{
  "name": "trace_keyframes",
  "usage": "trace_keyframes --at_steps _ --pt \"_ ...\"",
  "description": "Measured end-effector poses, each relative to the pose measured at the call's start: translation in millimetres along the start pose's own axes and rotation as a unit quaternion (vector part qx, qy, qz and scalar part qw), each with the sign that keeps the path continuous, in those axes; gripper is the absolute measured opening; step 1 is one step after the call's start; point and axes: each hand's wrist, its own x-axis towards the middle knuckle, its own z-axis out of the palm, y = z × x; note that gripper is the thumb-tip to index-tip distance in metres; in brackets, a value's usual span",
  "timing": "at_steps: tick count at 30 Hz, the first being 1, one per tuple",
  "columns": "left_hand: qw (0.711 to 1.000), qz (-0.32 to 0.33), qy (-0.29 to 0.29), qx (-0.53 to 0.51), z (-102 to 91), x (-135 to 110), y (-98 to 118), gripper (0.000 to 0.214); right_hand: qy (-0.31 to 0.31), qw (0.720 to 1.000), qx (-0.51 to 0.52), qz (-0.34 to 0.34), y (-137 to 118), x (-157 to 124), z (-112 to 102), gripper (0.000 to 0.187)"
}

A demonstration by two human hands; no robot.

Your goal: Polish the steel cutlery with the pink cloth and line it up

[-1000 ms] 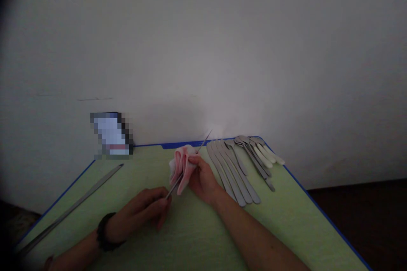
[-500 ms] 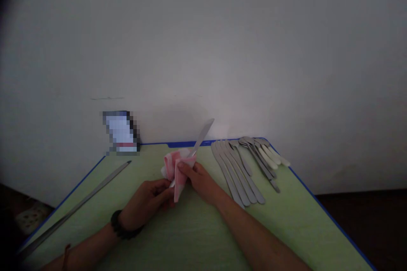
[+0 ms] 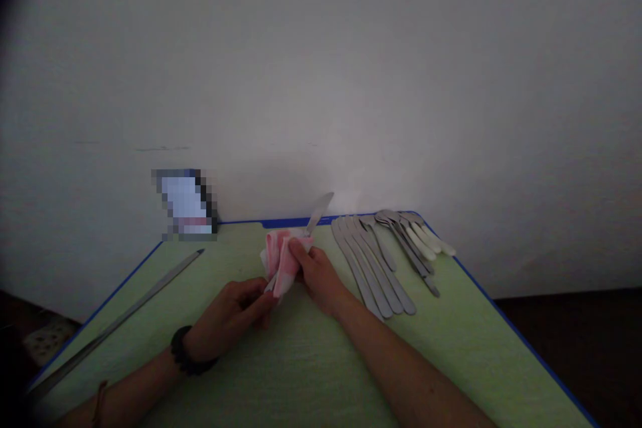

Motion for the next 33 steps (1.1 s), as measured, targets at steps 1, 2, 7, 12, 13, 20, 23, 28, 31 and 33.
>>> trace_keyframes --at_steps 1,2,7,12,13,20,23,28,31,33 --pt "1.000 -0.004 0.009 -0.016 -0.6 0.5 -1.1 0.035 -0.012 1.000 0.022 0.001 -2.4 -1.1 0.2 0.037" --pt "0.999 -0.009 0.019 -0.036 -1.3 1.3 -2.2 0.036 -0.030 0.999 0.043 0.003 -4.8 -2.2 0.2 0.033" --pt "0.997 -0.003 0.038 -0.070 -5.2 4.1 -6.7 0.038 -0.113 0.993 0.044 0.013 -8.7 -4.9 -1.5 0.028" --pt "1.000 0.013 -0.004 0.022 -5.8 2.1 -5.2 0.031 -0.119 0.992 -0.030 -0.008 -0.5 -0.2 -5.4 0.030" --pt "0.999 0.013 -0.007 0.041 -5.9 1.9 -4.3 0.030 -0.112 0.993 -0.044 -0.015 0.9 0.4 -5.8 0.031" --pt "0.995 0.018 -0.014 0.101 -6.7 3.3 -0.1 0.033 -0.073 0.991 -0.101 -0.042 3.5 -2.9 0.5 0.033" --pt "0.994 0.019 -0.021 0.104 -5.3 2.0 0.8 0.034 -0.063 0.992 -0.096 -0.045 1.9 -3.7 2.3 0.032" --pt "0.996 0.018 -0.036 0.083 -3.1 1.4 1.7 0.031 -0.088 0.989 -0.115 -0.027 -2.4 -3.4 -0.4 0.033" --pt "0.997 0.017 -0.039 0.064 -3.4 2.1 2.5 0.030 -0.100 0.985 -0.140 -0.018 -1.5 -4.3 -1.6 0.033" --pt "0.995 0.033 -0.040 0.082 -3.5 1.5 2.9 0.028 -0.090 0.986 -0.139 -0.012 0.7 -4.9 -1.0 0.033"
